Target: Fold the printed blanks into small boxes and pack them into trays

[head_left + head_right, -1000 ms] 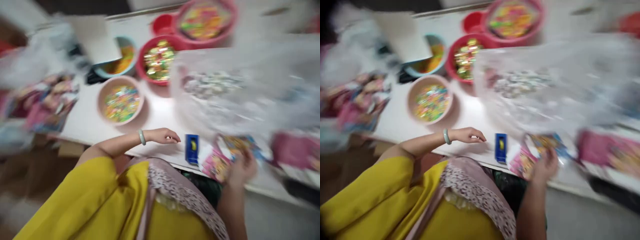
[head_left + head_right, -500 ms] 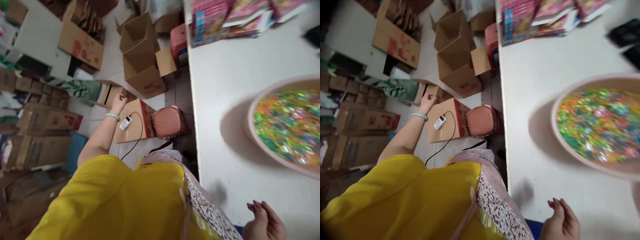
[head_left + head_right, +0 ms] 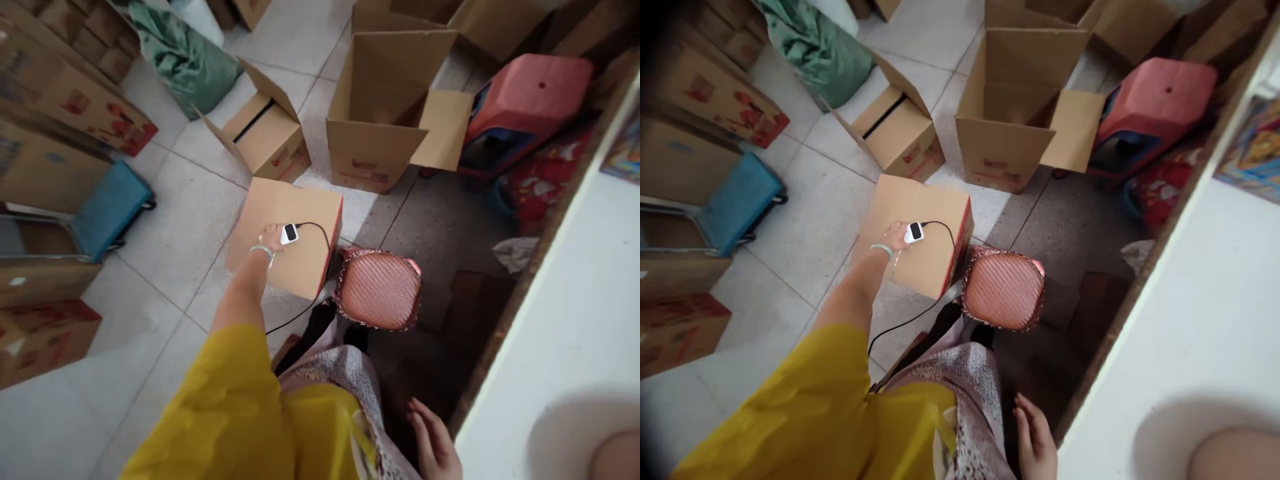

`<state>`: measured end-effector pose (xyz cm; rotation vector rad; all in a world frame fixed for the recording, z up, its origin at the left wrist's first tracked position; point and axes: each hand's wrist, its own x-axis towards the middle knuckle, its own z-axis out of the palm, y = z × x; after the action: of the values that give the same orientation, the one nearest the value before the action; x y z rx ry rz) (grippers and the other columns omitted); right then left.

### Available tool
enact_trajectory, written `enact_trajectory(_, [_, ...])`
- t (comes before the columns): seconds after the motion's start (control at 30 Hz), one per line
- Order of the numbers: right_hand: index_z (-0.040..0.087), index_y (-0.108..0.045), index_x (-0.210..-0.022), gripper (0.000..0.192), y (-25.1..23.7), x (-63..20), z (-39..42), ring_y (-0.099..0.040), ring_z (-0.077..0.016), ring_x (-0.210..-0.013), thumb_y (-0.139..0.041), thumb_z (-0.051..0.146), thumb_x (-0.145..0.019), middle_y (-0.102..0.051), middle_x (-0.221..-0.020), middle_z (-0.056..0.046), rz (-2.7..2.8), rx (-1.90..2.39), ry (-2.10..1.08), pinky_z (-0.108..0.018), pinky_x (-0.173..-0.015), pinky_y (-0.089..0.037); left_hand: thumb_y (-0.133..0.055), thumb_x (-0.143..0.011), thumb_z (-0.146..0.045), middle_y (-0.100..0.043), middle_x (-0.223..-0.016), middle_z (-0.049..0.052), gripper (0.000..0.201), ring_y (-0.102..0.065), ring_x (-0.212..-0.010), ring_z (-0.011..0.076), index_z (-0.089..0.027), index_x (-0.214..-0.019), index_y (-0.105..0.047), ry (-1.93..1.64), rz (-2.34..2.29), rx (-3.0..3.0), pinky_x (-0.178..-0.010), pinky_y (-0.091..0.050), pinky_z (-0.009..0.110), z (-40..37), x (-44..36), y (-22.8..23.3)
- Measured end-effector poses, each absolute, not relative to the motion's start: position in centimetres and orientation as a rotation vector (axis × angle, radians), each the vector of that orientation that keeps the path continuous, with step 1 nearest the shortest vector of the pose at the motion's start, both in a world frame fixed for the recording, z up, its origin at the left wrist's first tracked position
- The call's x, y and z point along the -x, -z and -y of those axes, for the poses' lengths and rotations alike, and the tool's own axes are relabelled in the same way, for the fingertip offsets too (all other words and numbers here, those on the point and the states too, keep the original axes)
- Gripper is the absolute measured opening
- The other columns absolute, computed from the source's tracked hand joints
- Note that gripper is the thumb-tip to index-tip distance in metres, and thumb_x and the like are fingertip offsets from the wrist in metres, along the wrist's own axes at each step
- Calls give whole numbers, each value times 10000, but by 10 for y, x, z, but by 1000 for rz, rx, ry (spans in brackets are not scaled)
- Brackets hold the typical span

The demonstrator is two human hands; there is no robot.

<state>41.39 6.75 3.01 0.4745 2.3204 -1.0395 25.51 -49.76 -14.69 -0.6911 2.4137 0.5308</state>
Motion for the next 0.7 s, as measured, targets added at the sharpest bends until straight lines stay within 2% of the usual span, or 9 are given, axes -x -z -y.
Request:
enact_trajectory(0.13, [182,-749,-1012,549,-12,-392,-67,-703,-282,-997,-613,648,-756,-743,-1072,-113,-2254,-238,975,-388,-983,-542,-761,-584,-141,-511,-1346,179,806,-425,-1311,314,-95,-1337,-477,-696,-2454,669,-1137,-312,381,497,-270,145])
enact_trajectory(0.27, [184,-766,-954,549,18,-345,-75,-720,-278,-961,-647,658,-704,-757,-1025,-115,-2202,-40,967,-343,-926,-572,-752,-601,-164,-591,-1243,144,712,-529,-1211,283,-108,-1275,-531,-855,-2492,799,-1058,-410,363,483,-317,117])
enact_trajectory(0.37, [189,-765,-906,527,46,-302,-69,-730,-287,-924,-675,644,-655,-763,-990,-117,-2170,67,997,-351,-887,-586,-770,-593,-190,-622,-1222,120,715,-579,-1167,262,-133,-1266,-535,-959,-2509,964,-1014,-457,352,467,-380,90])
enact_trajectory(0.5, [219,-748,-789,465,78,-255,-44,-734,-331,-898,-633,624,-592,-768,-869,-104,-2188,128,929,-404,-848,-588,-772,-614,-230,-604,-1270,156,746,-590,-1187,278,-128,-1290,-474,-1039,-2471,1398,-1018,-472,393,451,-486,58])
enact_trajectory(0.6, [279,-707,-684,380,93,-233,-16,-742,-351,-792,-572,600,-531,-746,-725,-67,-2183,163,796,-424,-761,-599,-745,-647,-316,-634,-1176,154,731,-640,-1082,283,-114,-1277,-433,-1024,-2308,1902,-941,-516,416,446,-567,39])
enact_trajectory(0.7, [355,-635,-579,275,101,-219,28,-730,-363,-655,-519,584,-479,-700,-599,-13,-2100,298,719,-430,-627,-597,-746,-620,-405,-657,-1061,138,729,-656,-980,289,-97,-1214,-456,-968,-2058,2371,-870,-533,415,440,-638,23])
